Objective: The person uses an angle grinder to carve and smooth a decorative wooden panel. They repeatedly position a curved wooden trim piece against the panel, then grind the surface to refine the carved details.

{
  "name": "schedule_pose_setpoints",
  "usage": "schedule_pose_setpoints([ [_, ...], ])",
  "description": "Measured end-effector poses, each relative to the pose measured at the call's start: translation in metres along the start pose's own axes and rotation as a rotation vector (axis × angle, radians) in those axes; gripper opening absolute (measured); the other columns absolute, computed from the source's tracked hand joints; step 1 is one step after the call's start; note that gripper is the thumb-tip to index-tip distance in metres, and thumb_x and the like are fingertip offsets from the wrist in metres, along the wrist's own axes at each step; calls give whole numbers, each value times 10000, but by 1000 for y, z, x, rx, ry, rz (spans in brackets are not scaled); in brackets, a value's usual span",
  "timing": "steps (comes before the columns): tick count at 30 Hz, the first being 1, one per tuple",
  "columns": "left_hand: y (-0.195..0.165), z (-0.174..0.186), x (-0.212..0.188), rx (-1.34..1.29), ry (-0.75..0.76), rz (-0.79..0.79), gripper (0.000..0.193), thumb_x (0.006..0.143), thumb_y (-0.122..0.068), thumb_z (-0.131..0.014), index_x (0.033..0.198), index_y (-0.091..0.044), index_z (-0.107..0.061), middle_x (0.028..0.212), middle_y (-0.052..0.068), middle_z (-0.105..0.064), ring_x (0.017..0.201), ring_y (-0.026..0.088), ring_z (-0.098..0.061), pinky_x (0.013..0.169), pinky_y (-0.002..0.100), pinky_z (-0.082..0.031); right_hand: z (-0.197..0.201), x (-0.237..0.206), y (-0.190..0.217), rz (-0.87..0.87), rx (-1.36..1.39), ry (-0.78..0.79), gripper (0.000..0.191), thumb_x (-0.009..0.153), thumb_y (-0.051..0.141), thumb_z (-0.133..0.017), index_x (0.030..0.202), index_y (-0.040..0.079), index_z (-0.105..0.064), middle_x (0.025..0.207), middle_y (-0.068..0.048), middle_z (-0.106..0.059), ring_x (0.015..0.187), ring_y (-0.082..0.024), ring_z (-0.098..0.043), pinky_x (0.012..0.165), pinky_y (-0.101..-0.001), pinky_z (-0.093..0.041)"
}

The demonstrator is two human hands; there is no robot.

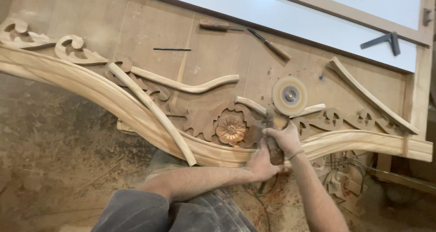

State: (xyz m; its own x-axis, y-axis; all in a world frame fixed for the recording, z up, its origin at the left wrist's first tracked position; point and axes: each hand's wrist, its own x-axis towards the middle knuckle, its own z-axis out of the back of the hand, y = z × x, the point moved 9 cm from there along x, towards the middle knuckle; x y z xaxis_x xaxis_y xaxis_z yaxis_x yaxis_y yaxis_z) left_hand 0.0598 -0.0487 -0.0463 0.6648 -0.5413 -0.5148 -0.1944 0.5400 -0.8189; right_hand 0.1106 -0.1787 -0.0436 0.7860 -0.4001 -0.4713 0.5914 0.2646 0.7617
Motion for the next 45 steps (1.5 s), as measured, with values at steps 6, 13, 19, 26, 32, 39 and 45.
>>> schedule_pose_setpoints([
  [6, 10, 85, -5, 427, -25, -517, 632, 959, -422, -678, 1445, -48, -522, 1394, 222, -592, 1305, 403, -557, 1070, 555, -468, 32, 122, 59, 271, -419, 189, 638, 659, 133, -873, 1217, -57, -627, 1102, -158, -735, 1006, -236, -703, 918, -373, -560],
  [13, 113, 196, -83, 789, -23, -395, 551, 979, -422, -591, 1387, -52, -566, 1413, 210, -560, 1438, 376, -391, 1198, 607, -175, 13, 203, 77, 145, -632, 322, 672, 657, 148, -881, 1271, -15, -662, 1156, -149, -747, 1033, -269, -707, 944, -394, -553],
  [19, 151, 220, -89, 928, -46, -566, 596, 781, -420, -690, 1298, -130, -631, 1306, 125, -622, 1337, 297, -494, 1226, 599, -226, 11, 220, 70, 191, -634, 275, 725, 665, 141, -906, 1308, -35, -621, 1217, -179, -724, 1091, -294, -696, 965, -405, -551],
  [26, 149, 242, -77, 1027, -148, -757, 284, 920, -112, -656, 1187, -208, -668, 1127, 47, -674, 1160, 232, -628, 1168, 493, -394, 23, 201, 73, 328, -632, 72, 743, 712, 205, -895, 1351, -40, -605, 1267, -225, -695, 1156, -358, -673, 984, -462, -538],
  [32, 164, 324, -77, 1106, -102, -634, 422, 876, -202, -700, 1287, -227, -605, 1185, 74, -664, 1160, 232, -629, 1144, 498, -397, 27, 144, 70, 415, -698, -379, 682, 758, 237, -884, 1339, 8, -608, 1316, -237, -576, 1182, -434, -572, 999, -501, -476],
  [39, 167, 508, -61, 1188, -333, -488, 371, 995, -180, -595, 1351, -277, -638, 1356, 60, -656, 1221, 256, -635, 1121, 491, -410, -74, 32, 76, 369, -324, -418, 414, 876, 133, -729, 1261, 17, -628, 1250, -153, -634, 1165, -315, -635, 1020, -408, -517],
  [45, 182, 589, -18, 1328, -362, -311, 378, 1025, -230, -650, 1391, -322, -653, 1284, 37, -672, 1213, 244, -650, 1140, 498, -422, -173, 34, 140, 503, -636, -299, 618, 805, 119, -770, 1393, 99, -578, 1417, -120, -540, 1325, -336, -506, 1064, -488, -405],
])
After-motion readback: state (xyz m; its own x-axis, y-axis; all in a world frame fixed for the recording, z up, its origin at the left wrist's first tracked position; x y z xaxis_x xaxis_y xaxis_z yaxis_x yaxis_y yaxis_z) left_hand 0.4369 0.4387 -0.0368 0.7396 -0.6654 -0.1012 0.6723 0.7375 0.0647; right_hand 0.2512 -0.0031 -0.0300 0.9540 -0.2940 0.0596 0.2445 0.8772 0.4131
